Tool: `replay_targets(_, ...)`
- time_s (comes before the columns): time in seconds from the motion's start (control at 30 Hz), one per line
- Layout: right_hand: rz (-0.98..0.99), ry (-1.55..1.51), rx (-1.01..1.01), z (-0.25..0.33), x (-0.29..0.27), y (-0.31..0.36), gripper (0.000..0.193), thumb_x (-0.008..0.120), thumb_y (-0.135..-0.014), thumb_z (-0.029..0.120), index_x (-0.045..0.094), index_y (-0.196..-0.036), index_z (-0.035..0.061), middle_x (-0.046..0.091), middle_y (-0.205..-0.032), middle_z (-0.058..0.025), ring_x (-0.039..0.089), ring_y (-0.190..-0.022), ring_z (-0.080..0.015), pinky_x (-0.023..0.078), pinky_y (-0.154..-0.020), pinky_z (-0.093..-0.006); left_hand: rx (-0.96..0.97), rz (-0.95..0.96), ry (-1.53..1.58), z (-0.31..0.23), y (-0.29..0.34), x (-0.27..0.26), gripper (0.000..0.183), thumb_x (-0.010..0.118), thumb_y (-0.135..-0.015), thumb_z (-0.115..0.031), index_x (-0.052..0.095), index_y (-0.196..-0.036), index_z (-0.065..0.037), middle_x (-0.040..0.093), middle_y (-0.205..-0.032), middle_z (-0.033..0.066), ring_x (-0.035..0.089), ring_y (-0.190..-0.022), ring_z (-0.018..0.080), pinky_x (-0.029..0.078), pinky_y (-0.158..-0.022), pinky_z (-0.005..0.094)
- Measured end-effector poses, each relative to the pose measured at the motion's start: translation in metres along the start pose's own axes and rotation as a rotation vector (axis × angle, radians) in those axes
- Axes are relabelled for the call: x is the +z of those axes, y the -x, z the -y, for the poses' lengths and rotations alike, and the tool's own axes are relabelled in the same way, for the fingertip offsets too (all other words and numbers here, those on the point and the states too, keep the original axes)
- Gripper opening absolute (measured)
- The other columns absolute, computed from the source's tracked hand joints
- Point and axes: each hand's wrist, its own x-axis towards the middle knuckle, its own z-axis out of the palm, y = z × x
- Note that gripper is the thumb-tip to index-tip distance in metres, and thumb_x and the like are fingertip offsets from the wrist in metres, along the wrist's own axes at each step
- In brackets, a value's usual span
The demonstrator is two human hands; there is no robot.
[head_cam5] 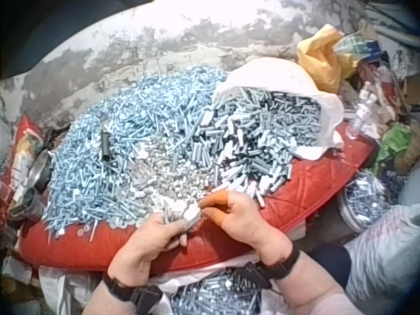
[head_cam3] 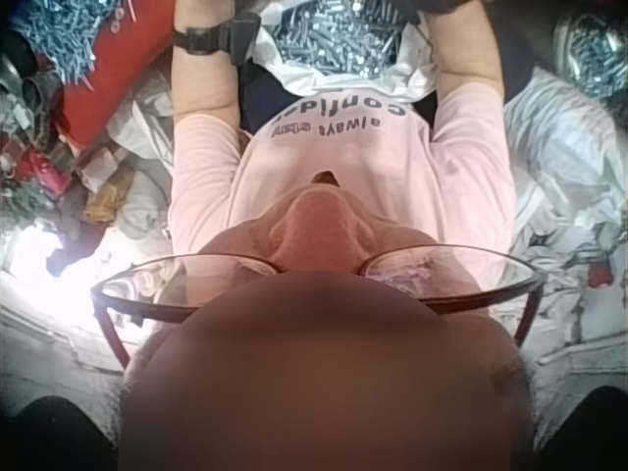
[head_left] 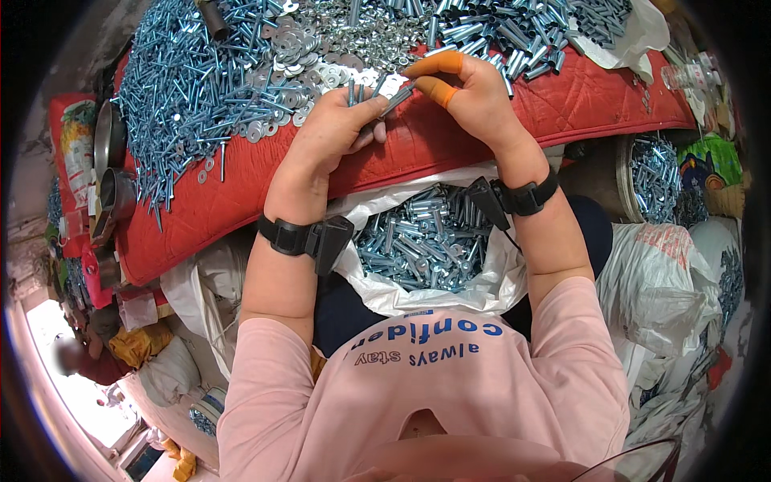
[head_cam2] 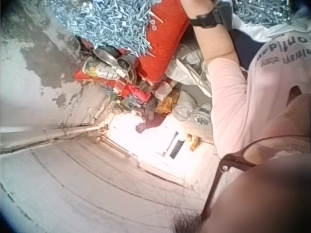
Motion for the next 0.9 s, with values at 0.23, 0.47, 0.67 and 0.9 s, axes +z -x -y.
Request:
replay_targets(0.23, -0.013, 0.098, 0.131, -0.0095, -0.0003, -0.0026, 0.024, 0.069, -0.081, 0.025, 0.069, -0.09, 0.0034, 0.067, -0.076, -0.0116, 0.063, -0.07, -0.0178, 0.048, -0.064, -0.0291, 0.008, -0.022, 0.01, 0.0016, -0.0007, -0.0014, 0.018, 0.059, -0.089, -0.022, 0.059, -0.085, -0.005, 0.059, -0.063, 0.0024, 0.041, -0.043, 0.0037, 0.026, -0.039, 0.016)
replay_targets(0.47, 0.0, 0.062, 0.201, -0.0086, -0.0038, -0.001, 0.022, 0.07, -0.081, 0.025, 0.069, -0.091, 0.0056, 0.066, -0.08, -0.0088, 0.062, -0.07, -0.0168, 0.048, -0.064, -0.0285, 0.002, -0.024, 0.02, 0.0037, -0.0009, -0.0042, 0.016, 0.059, -0.089, -0.021, 0.059, -0.085, -0.006, 0.059, -0.062, 0.002, 0.041, -0.043, 0.0038, 0.027, -0.04, 0.0158)
replay_targets(0.67, 0.156, 0.196, 0.369, -0.0012, -0.0076, -0.0024, 0.019, 0.07, -0.08, 0.018, 0.068, -0.096, 0.0076, 0.064, -0.085, -0.0065, 0.061, -0.074, -0.0138, 0.048, -0.066, -0.0255, -0.017, -0.057, -0.014, 0.0029, 0.001, -0.002, 0.015, 0.059, -0.089, -0.021, 0.059, -0.085, -0.006, 0.059, -0.062, 0.0016, 0.043, -0.044, 0.0031, 0.027, -0.039, 0.0146)
replay_targets(0.9, 0.015, 0.001, 0.32, -0.0062, -0.0067, 0.0022, 0.019, 0.071, -0.079, 0.021, 0.069, -0.089, 0.005, 0.064, -0.08, -0.0074, 0.061, -0.072, -0.0162, 0.048, -0.066, -0.0282, -0.015, -0.042, -0.024, 0.0029, 0.0004, -0.0027, 0.016, 0.06, -0.089, -0.022, 0.058, -0.084, -0.007, 0.059, -0.062, 0.0013, 0.043, -0.045, 0.003, 0.028, -0.039, 0.0138)
